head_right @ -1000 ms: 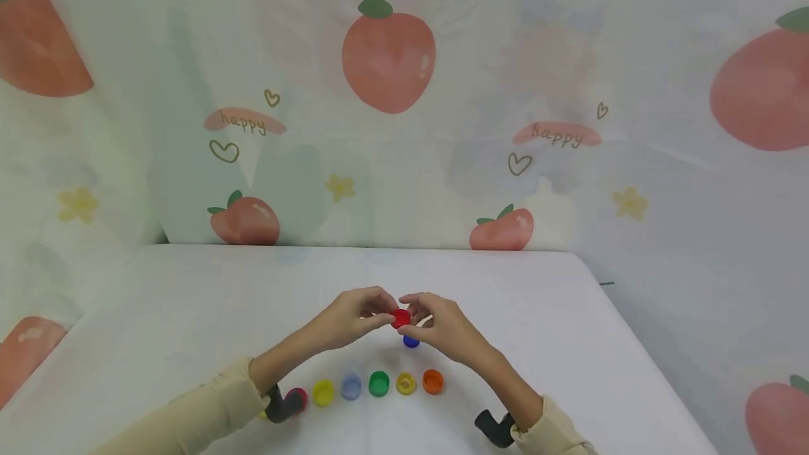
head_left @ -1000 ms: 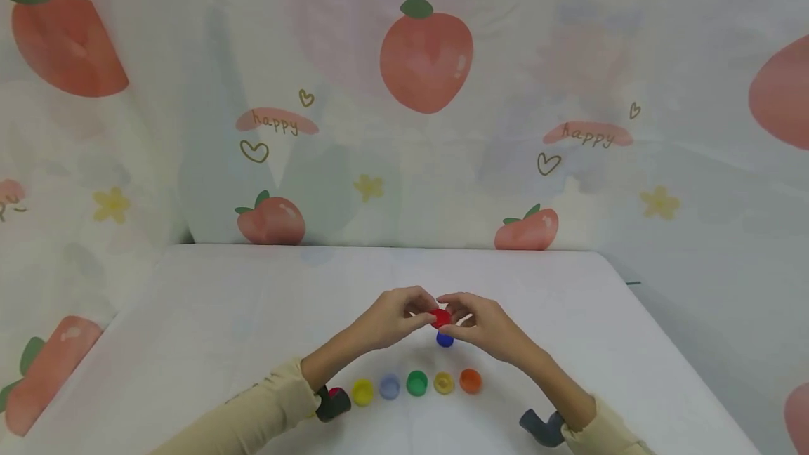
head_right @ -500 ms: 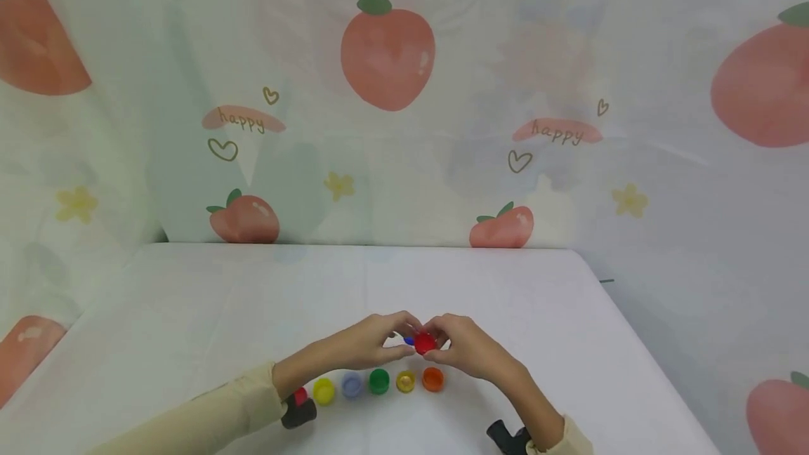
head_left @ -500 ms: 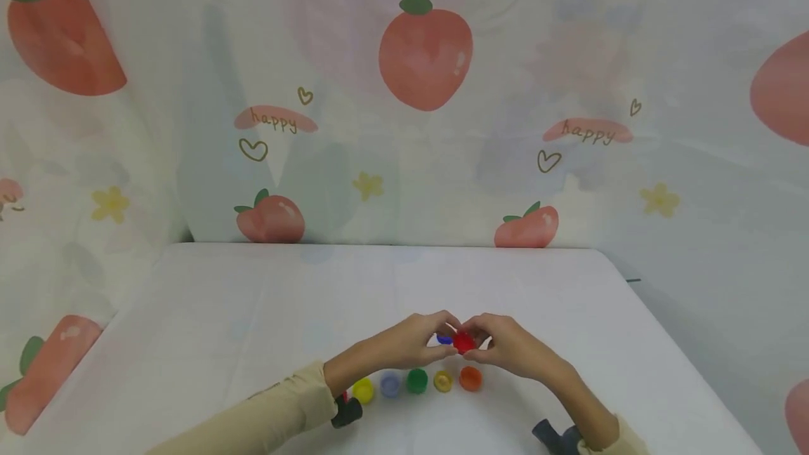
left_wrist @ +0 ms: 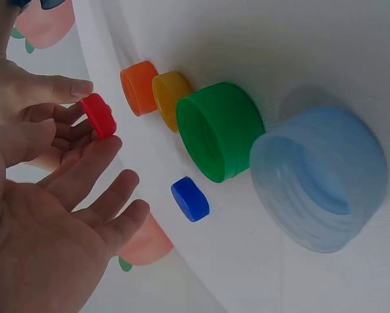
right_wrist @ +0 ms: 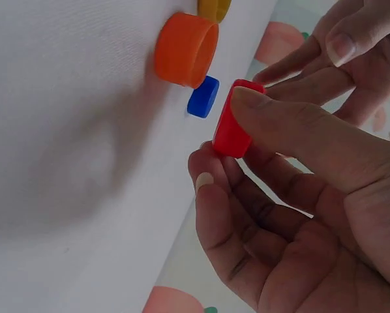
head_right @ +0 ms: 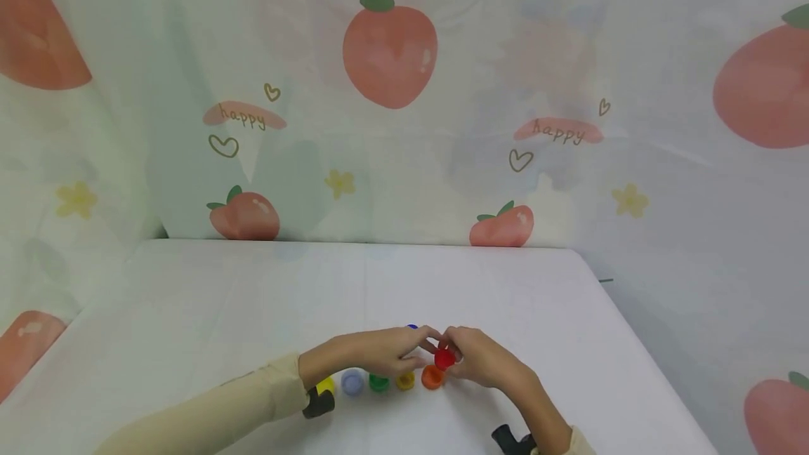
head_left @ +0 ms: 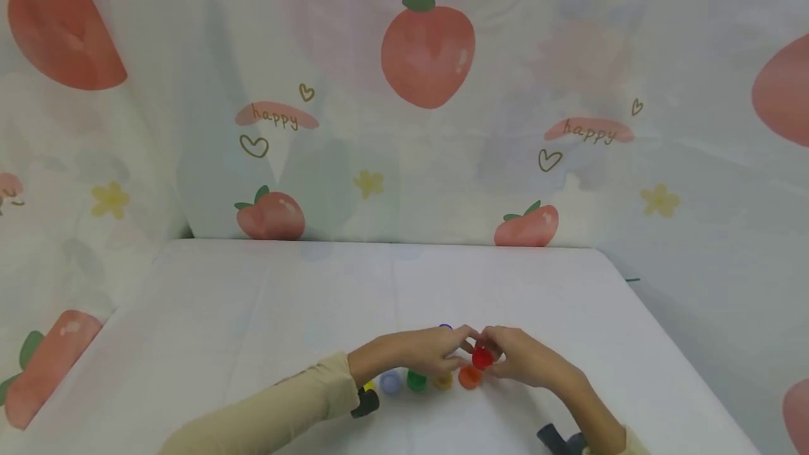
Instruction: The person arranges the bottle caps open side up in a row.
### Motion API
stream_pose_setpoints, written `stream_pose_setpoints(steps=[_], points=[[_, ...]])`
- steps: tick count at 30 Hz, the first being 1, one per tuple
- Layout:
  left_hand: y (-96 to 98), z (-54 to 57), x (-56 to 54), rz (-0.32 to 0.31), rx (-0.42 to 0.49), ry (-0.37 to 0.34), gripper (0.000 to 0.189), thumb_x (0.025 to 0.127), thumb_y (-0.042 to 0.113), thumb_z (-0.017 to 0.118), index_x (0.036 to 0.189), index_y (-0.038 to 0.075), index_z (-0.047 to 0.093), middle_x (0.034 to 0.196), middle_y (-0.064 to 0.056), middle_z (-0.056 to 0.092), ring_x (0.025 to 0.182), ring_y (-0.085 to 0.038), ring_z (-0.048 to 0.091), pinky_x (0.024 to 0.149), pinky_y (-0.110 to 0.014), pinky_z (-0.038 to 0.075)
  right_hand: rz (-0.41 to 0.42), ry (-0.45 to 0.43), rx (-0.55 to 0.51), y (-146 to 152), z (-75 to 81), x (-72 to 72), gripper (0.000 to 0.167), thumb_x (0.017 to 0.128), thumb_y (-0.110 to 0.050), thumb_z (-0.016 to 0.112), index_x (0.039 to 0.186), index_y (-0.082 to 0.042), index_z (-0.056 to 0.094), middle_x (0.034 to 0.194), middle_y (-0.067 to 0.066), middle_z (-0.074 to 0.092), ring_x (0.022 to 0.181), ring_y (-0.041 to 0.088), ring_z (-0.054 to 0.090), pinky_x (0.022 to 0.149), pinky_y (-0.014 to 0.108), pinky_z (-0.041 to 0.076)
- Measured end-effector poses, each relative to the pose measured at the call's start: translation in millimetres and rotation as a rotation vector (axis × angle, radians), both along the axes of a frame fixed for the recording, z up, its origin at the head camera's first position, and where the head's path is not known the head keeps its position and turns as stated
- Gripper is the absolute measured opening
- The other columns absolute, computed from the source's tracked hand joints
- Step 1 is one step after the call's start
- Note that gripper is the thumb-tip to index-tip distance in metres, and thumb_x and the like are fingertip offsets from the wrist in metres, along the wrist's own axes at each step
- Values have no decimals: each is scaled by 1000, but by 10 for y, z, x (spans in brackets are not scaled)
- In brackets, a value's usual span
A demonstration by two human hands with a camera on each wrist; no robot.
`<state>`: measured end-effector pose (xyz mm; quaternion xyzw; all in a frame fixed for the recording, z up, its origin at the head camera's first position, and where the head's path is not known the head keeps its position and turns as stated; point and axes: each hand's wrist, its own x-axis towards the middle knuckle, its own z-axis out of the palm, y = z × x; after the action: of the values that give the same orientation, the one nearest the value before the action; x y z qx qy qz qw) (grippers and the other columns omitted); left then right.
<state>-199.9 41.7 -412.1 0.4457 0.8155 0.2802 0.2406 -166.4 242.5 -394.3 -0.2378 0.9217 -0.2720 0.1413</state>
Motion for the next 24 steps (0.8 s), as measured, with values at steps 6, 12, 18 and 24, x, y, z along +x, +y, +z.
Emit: stream_pose_setpoints(steps=[6,12,18,24], points=[[87,34,1,-78,-58,53,56,96,15,55,143,3,26,132,-3,50,122,-8,45,96,-17,36,-21,33,36,21,-26,30,34,73,0,78,100,-1,57,88,1,60,81,19,56,72,33,53],[132,23,7,-65,-96,38,62,93,17,61,144,6,27,133,-1,50,121,-7,45,93,-17,38,-86,3,70,36,-68,47,34,72,-1,79,100,-2,58,87,0,59,81,18,56,73,34,53],[151,53,24,-62,-160,51,66,91,24,64,144,8,27,119,2,54,110,-5,48,88,-18,42,-156,-35,87,34,-113,58,36,72,-2,79,100,-3,58,89,1,60,83,19,58,75,36,53],[193,38,18,-63,-200,73,67,91,27,64,145,10,28,123,3,53,108,-4,47,86,-17,42,-215,-55,104,19,-145,53,35,71,-1,79,99,-4,59,86,0,59,83,18,57,76,37,52]])
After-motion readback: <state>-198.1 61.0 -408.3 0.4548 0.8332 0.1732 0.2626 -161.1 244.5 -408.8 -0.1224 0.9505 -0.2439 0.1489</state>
